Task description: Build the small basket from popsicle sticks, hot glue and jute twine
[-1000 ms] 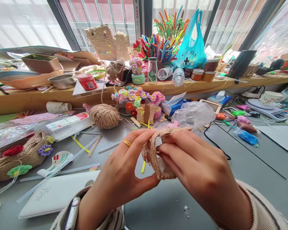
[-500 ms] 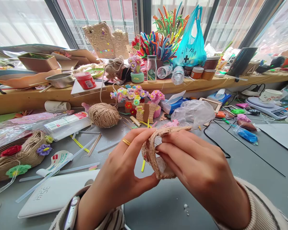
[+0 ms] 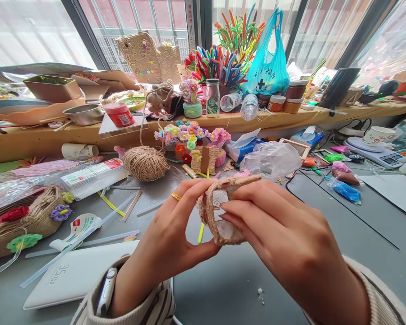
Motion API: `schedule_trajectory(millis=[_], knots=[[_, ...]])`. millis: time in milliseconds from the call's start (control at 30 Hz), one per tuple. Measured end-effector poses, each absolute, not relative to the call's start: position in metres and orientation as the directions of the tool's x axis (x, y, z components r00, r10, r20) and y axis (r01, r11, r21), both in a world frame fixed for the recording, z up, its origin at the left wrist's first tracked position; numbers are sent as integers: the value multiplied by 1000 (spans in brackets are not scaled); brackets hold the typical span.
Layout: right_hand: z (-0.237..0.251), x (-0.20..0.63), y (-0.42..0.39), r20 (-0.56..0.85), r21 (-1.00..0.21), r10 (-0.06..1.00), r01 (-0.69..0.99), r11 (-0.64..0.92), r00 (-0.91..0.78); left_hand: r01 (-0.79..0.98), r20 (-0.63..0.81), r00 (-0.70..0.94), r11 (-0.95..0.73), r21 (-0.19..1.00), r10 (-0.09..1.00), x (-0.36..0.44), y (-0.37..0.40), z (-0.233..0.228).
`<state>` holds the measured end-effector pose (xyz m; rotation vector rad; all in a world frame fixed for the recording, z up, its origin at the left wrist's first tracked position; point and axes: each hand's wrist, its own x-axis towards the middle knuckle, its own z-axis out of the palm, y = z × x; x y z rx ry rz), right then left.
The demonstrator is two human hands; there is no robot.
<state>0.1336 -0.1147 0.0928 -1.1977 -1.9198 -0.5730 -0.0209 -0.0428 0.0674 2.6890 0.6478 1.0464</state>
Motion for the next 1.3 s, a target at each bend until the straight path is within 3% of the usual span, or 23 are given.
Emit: schedule_trajectory(millis=[133,467,600,767,900,1033,1200,1300], knots=[[103,139,-127,811,-126,573,922,366,-117,342,651,586,-876,340,482,-22,-38,65],[110,154,-140,817,-153,570,920,361,-87,312,846,366,-907,281,388,-29,-35,56],[104,148,-134,819,-158,566,912,379,-93,369,854,397,-910,188,337,-28,-39,61],[98,138,-123,855,-4,481,925,381,-194,379,836,489,-924,55,250,-26,-43,68],[93,132,-117,861,5,465,916,401,-208,370,825,528,-929,-7,204,-24,-44,67],[90,130,-117,831,-30,520,919,394,-196,362,817,545,-932,-27,188,-23,-46,67],[90,127,-116,854,-2,475,912,411,-212,349,807,553,-937,0,206,-22,-47,69],[90,126,-116,843,-31,499,907,420,-202,355,793,564,-935,21,232,-21,-48,69]])
